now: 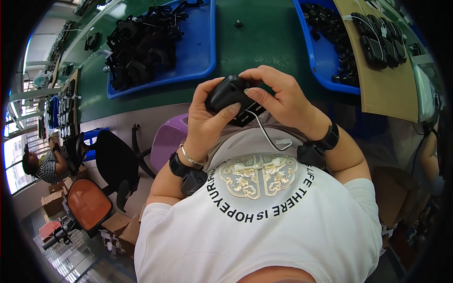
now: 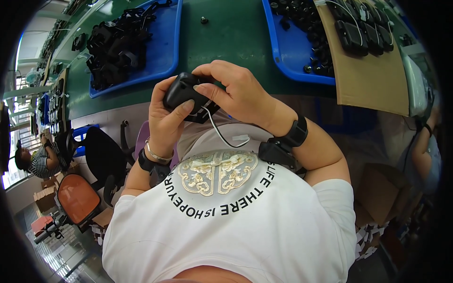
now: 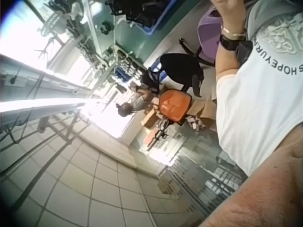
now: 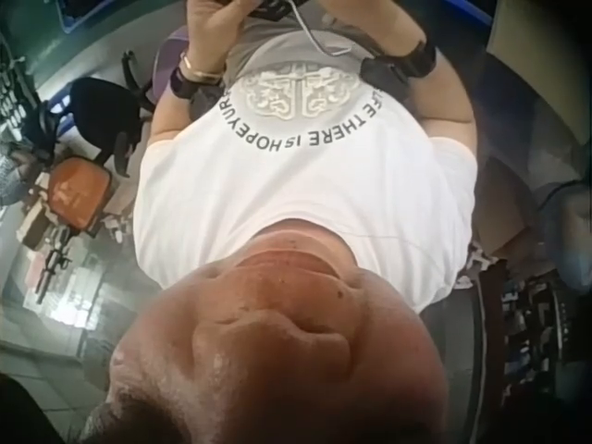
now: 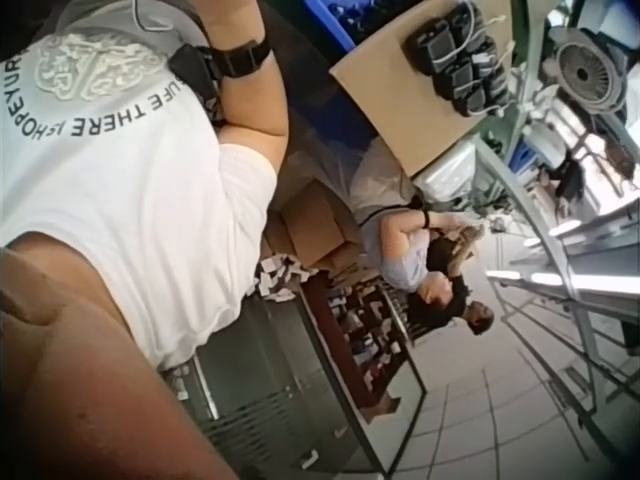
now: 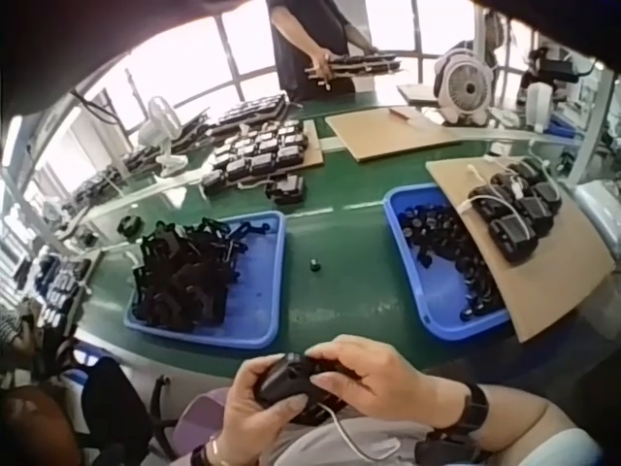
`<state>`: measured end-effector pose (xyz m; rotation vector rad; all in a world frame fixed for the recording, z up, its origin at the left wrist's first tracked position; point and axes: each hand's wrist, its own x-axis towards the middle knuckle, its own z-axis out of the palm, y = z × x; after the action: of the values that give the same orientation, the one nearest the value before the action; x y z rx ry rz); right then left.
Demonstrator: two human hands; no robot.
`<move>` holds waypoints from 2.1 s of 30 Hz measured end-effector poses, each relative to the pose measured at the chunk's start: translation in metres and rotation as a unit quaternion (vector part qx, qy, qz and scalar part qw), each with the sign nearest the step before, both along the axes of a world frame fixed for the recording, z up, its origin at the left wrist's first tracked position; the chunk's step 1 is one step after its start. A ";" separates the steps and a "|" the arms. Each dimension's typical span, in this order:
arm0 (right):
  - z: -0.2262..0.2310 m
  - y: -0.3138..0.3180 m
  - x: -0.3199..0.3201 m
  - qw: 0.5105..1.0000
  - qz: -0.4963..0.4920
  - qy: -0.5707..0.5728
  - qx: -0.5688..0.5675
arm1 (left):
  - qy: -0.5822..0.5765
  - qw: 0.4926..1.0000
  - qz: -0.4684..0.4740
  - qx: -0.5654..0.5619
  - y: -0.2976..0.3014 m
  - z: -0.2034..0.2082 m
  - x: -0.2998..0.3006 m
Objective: The person fits a black bracket onto a plastic housing, then picks up a knob from a tray and presses it into the side of the housing.
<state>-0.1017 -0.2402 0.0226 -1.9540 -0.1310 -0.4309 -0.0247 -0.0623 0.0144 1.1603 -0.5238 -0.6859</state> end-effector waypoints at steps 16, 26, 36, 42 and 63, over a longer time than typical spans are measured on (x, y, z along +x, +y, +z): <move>-0.001 0.001 -0.013 0.962 0.087 0.136 0.220 | -0.014 0.997 -0.022 0.066 0.004 0.019 0.004; -0.002 0.008 -0.017 0.982 0.038 0.112 0.148 | -0.087 0.990 -0.042 0.101 0.006 0.019 0.002; -0.007 0.008 -0.013 0.950 0.054 0.165 0.261 | 0.022 0.998 -0.037 0.044 0.004 0.013 0.001; -0.013 0.011 -0.014 0.945 0.110 0.051 0.304 | 0.213 0.972 0.010 -0.095 -0.007 0.023 -0.008; -0.003 -0.013 -0.021 0.994 0.073 0.047 0.063 | 0.013 1.000 -0.024 0.001 -0.002 -0.004 -0.007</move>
<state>-0.1223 -0.2532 0.0193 -1.8223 -0.1796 -0.2448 -0.0318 -0.0647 0.0108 1.1413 -0.5304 -0.7430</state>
